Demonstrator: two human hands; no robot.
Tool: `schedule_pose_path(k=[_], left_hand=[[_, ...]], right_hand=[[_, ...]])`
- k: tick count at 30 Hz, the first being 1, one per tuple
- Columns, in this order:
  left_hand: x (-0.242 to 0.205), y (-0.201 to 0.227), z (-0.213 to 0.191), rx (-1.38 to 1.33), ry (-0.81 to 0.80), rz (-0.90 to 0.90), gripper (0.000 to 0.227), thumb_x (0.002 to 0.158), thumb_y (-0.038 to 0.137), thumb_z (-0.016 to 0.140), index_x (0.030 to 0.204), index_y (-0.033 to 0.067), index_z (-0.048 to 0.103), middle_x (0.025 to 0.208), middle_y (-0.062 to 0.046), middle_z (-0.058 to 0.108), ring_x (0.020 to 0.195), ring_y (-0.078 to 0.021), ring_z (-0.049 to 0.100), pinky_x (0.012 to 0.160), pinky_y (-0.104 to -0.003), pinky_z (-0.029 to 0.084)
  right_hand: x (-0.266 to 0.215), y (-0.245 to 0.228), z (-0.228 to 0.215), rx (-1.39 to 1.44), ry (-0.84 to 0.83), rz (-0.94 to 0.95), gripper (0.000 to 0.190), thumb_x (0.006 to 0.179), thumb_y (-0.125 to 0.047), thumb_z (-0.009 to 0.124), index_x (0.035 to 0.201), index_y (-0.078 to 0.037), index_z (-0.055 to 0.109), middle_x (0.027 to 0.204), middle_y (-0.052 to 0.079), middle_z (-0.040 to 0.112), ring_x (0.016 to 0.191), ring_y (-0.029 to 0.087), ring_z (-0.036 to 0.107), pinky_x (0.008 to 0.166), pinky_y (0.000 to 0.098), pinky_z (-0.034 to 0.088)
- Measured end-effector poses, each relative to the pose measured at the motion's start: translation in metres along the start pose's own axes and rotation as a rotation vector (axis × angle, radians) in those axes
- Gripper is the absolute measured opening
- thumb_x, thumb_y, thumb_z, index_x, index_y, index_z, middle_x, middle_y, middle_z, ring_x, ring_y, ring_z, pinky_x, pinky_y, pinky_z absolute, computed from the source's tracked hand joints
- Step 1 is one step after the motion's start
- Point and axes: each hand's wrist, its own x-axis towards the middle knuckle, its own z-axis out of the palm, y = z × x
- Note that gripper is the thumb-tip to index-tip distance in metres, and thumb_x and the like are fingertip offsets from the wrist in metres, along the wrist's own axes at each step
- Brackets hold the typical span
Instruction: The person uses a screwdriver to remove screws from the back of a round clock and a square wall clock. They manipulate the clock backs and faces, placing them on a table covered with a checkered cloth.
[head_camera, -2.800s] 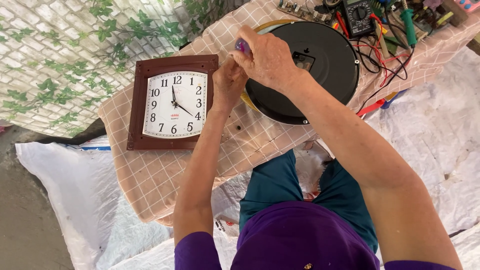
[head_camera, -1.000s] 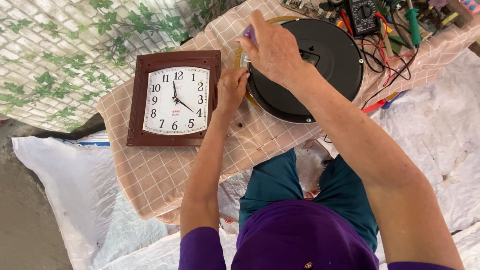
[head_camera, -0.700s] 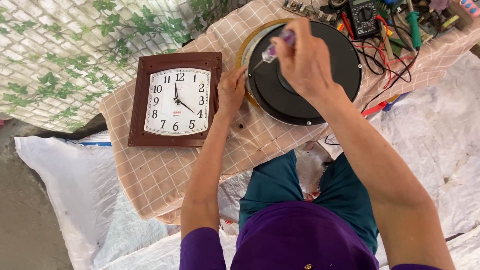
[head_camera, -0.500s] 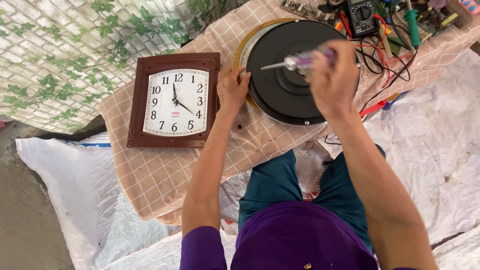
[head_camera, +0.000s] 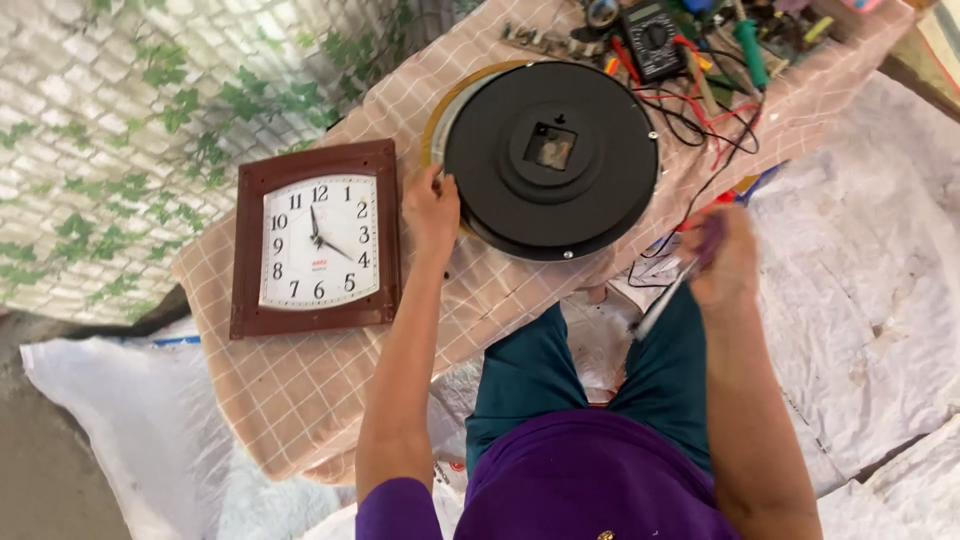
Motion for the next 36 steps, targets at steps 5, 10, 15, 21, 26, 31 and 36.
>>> schedule_pose_path(k=[5, 10, 15, 21, 26, 31, 36], left_hand=[[-0.013, 0.028, -0.01, 0.013, -0.031, -0.03, 0.035, 0.105, 0.021, 0.058, 0.132, 0.0012, 0.066, 0.115, -0.018, 0.064, 0.098, -0.0297, 0.07, 0.083, -0.042, 0.059], [-0.003, 0.029, -0.007, -0.075, -0.073, -0.063, 0.047, 0.107, 0.028, 0.056, 0.143, -0.0032, 0.057, 0.125, -0.02, 0.06, 0.107, -0.0304, 0.067, 0.088, -0.043, 0.057], [-0.003, 0.041, -0.01, -0.034, -0.112, -0.127, 0.071, 0.098, 0.033, 0.072, 0.152, -0.0041, 0.046, 0.135, -0.025, 0.054, 0.114, -0.0314, 0.065, 0.092, -0.047, 0.055], [0.009, 0.031, 0.0, -0.094, -0.109, -0.263, 0.07, 0.087, 0.036, 0.08, 0.144, 0.0, 0.058, 0.125, -0.022, 0.063, 0.116, -0.0359, 0.067, 0.09, -0.047, 0.057], [0.016, 0.017, 0.026, -0.362, -0.084, -0.387, 0.062, 0.078, 0.037, 0.088, 0.127, 0.0012, 0.071, 0.11, -0.022, 0.069, 0.099, -0.0298, 0.068, 0.078, -0.047, 0.057], [-0.002, 0.063, 0.002, -0.453, -0.042, -0.439, 0.051, 0.078, 0.032, 0.086, 0.116, -0.0001, 0.072, 0.099, -0.015, 0.065, 0.093, -0.0218, 0.059, 0.077, -0.047, 0.052], [-0.019, 0.109, -0.017, -0.594, 0.038, -0.42, 0.036, 0.084, 0.026, 0.083, 0.107, 0.002, 0.069, 0.091, -0.01, 0.063, 0.087, -0.0183, 0.059, 0.077, -0.039, 0.051]], right_hand=[[-0.008, 0.027, 0.027, -0.151, -0.027, 0.094, 0.027, 0.089, -0.038, 0.079, 0.094, -0.019, 0.06, 0.079, 0.0, 0.064, 0.05, 0.011, 0.055, 0.036, 0.0201, 0.039], [-0.019, 0.027, 0.052, -0.128, -0.083, 0.075, 0.032, 0.089, -0.027, 0.086, 0.103, -0.014, 0.06, 0.08, 0.001, 0.06, 0.049, 0.013, 0.055, 0.036, 0.0221, 0.042], [-0.021, 0.029, 0.058, -0.105, -0.109, 0.039, 0.03, 0.089, -0.019, 0.088, 0.092, -0.013, 0.059, 0.067, 0.0, 0.049, 0.044, 0.017, 0.057, 0.034, 0.0256, 0.043], [-0.013, 0.026, 0.055, -0.114, -0.189, 0.049, 0.029, 0.085, -0.014, 0.09, 0.089, -0.016, 0.061, 0.063, -0.001, 0.048, 0.043, 0.015, 0.053, 0.034, 0.0226, 0.04], [0.002, 0.031, 0.045, -0.108, -0.235, 0.06, 0.031, 0.084, -0.011, 0.089, 0.086, -0.017, 0.059, 0.061, -0.002, 0.047, 0.043, 0.013, 0.051, 0.034, 0.0224, 0.039], [-0.003, 0.034, 0.043, -0.127, -0.278, 0.033, 0.029, 0.084, -0.006, 0.087, 0.089, -0.015, 0.06, 0.063, 0.0, 0.049, 0.041, 0.015, 0.052, 0.031, 0.0233, 0.037], [-0.023, 0.025, 0.048, -0.084, -0.325, 0.006, 0.03, 0.083, -0.003, 0.085, 0.093, -0.016, 0.06, 0.066, 0.002, 0.049, 0.041, 0.016, 0.052, 0.03, 0.0238, 0.037]])
